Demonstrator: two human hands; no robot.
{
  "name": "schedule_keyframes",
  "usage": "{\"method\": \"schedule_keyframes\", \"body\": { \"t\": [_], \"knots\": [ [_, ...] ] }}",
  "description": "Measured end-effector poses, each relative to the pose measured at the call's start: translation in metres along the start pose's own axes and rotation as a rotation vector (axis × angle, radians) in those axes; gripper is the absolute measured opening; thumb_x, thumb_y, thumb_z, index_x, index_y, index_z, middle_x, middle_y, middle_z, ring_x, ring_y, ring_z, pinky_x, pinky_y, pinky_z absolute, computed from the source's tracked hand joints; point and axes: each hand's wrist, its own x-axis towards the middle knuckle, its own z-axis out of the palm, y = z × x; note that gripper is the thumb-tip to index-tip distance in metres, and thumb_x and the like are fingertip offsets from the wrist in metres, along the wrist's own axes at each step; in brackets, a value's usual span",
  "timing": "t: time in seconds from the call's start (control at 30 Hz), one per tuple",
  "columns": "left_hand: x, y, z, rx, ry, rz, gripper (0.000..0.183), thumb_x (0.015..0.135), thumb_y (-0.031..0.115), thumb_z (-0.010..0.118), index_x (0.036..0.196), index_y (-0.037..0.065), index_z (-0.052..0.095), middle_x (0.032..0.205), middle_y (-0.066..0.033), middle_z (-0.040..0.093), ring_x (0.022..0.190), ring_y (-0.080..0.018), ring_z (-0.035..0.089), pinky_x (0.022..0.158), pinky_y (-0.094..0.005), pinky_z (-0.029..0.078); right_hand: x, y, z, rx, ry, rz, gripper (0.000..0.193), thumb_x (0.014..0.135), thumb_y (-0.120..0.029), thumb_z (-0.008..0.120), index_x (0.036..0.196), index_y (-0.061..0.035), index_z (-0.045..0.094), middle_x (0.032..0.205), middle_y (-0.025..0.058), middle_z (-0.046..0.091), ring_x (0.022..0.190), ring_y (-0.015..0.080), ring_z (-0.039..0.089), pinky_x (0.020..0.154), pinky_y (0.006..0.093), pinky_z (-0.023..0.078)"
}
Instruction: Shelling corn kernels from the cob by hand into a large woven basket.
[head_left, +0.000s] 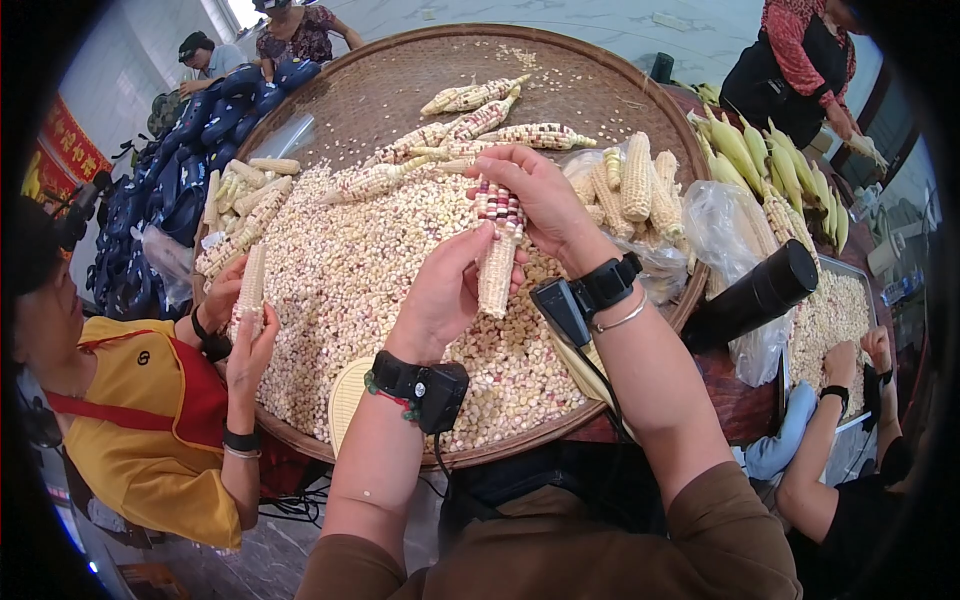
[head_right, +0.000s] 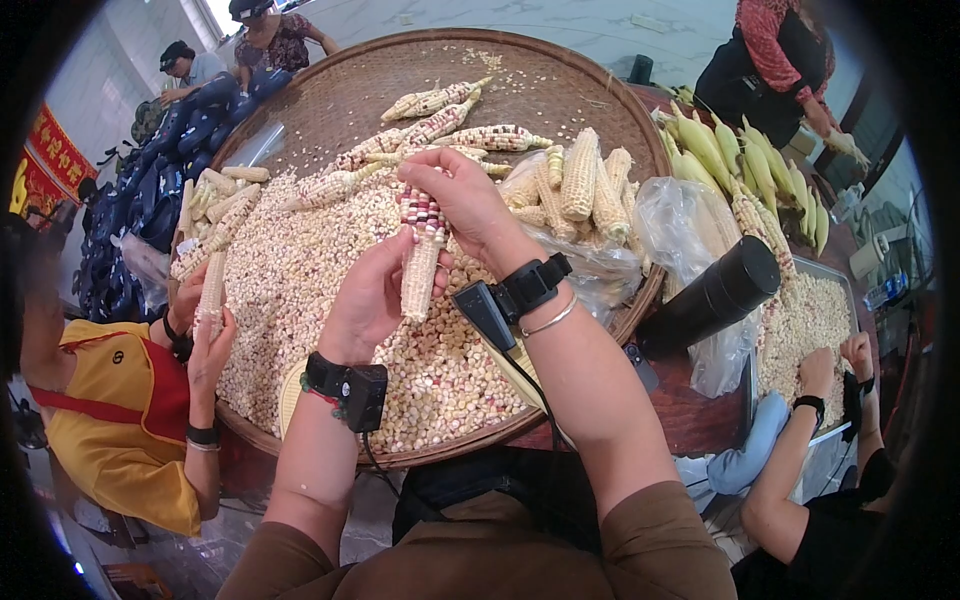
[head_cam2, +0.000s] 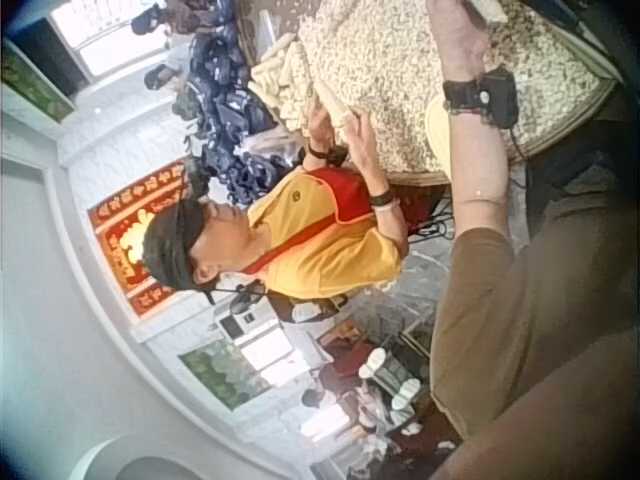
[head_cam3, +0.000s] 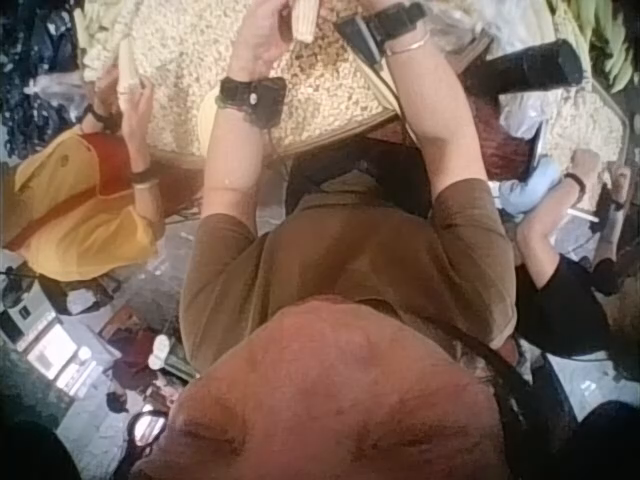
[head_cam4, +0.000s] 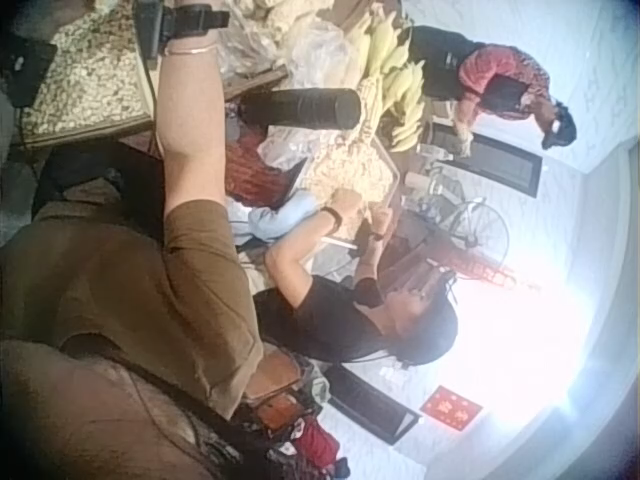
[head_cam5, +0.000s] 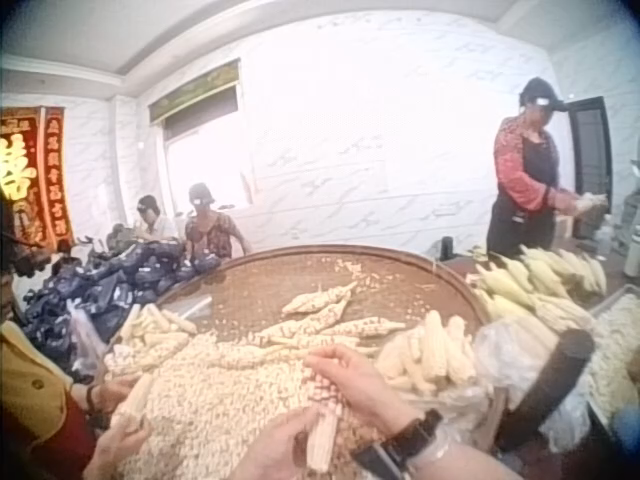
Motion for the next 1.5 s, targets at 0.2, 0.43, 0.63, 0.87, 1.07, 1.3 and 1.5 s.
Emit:
{"method": "schedule_keyframes", "body": {
  "t": [0.2, 0.43, 0.63, 0.87, 1.07, 1.3, 1.5],
  "knots": [
    [0.003, -0.004, 0.003, 0.072, 0.200, 0.045, 0.029, 0.097, 0.027, 0.057, 0.111, 0.002, 0.060, 0.094, -0.0068, 0.067, 0.078, -0.0134, 0.064, 0.069, -0.0261, 0.053, 0.002, 0.007, -0.004, -0.114, 0.046, -0.017, 0.023, 0.091, -0.015, 0.066, 0.108, -0.0025, 0.056, 0.100, 0.0065, 0.065, 0.090, 0.0139, 0.065, 0.072, 0.0254, 0.055],
    [0.007, -0.011, -0.008, 0.457, 0.259, 0.114, 0.026, 0.092, 0.019, 0.066, 0.109, 0.001, 0.061, 0.092, -0.0020, 0.066, 0.078, -0.0071, 0.062, 0.066, -0.0222, 0.050, 0.006, 0.014, 0.000, -0.224, 0.063, -0.057, 0.022, 0.091, -0.014, 0.067, 0.107, -0.0024, 0.058, 0.097, 0.0034, 0.062, 0.085, 0.0119, 0.065, 0.069, 0.0246, 0.054],
    [0.002, -0.005, 0.000, 0.331, 0.204, 0.137, 0.027, 0.093, 0.020, 0.065, 0.108, -0.001, 0.060, 0.090, -0.0042, 0.066, 0.075, -0.0085, 0.063, 0.065, -0.0241, 0.051, 0.005, 0.012, -0.002, -0.153, 0.035, -0.048, 0.022, 0.092, -0.014, 0.065, 0.109, -0.0029, 0.056, 0.099, 0.0063, 0.065, 0.086, 0.0131, 0.066, 0.071, 0.0254, 0.055],
    [-0.003, 0.003, -0.002, 0.028, 0.065, 0.035, 0.026, 0.097, 0.022, 0.057, 0.108, -0.001, 0.059, 0.090, -0.0101, 0.067, 0.074, -0.0153, 0.065, 0.067, -0.0264, 0.055, 0.000, 0.003, 0.002, 0.194, -0.089, -0.015, 0.024, 0.095, -0.017, 0.059, 0.114, -0.0035, 0.054, 0.106, 0.0114, 0.065, 0.091, 0.0190, 0.067, 0.074, 0.0306, 0.058],
    [-0.004, 0.004, -0.001, -0.024, 0.046, 0.017, 0.027, 0.097, 0.022, 0.055, 0.108, -0.002, 0.058, 0.091, -0.0129, 0.067, 0.076, -0.0179, 0.066, 0.068, -0.0286, 0.056, 0.000, 0.002, 0.004, 0.196, -0.051, 0.029, 0.019, 0.093, -0.014, 0.061, 0.109, -0.0039, 0.055, 0.102, 0.0102, 0.067, 0.084, 0.0151, 0.066, 0.071, 0.0286, 0.056],
    [0.000, 0.003, -0.003, 0.080, 0.125, 0.067, 0.022, 0.095, 0.021, 0.056, 0.106, 0.001, 0.059, 0.089, -0.0083, 0.065, 0.077, -0.0194, 0.067, 0.069, -0.0304, 0.056, 0.003, 0.006, 0.000, 0.156, 0.066, -0.047, 0.018, 0.091, -0.010, 0.064, 0.106, -0.0021, 0.058, 0.096, 0.0065, 0.065, 0.083, 0.0108, 0.063, 0.070, 0.0239, 0.053],
    [0.002, -0.002, -0.011, 0.103, 0.157, 0.070, 0.021, 0.094, 0.019, 0.054, 0.106, 0.002, 0.059, 0.088, -0.0071, 0.065, 0.077, -0.0193, 0.067, 0.070, -0.0313, 0.055, 0.004, 0.010, -0.001, 0.072, 0.066, -0.054, 0.020, 0.089, -0.009, 0.065, 0.107, -0.0014, 0.058, 0.094, 0.0037, 0.063, 0.084, 0.0083, 0.061, 0.071, 0.0220, 0.051]
  ]
}}
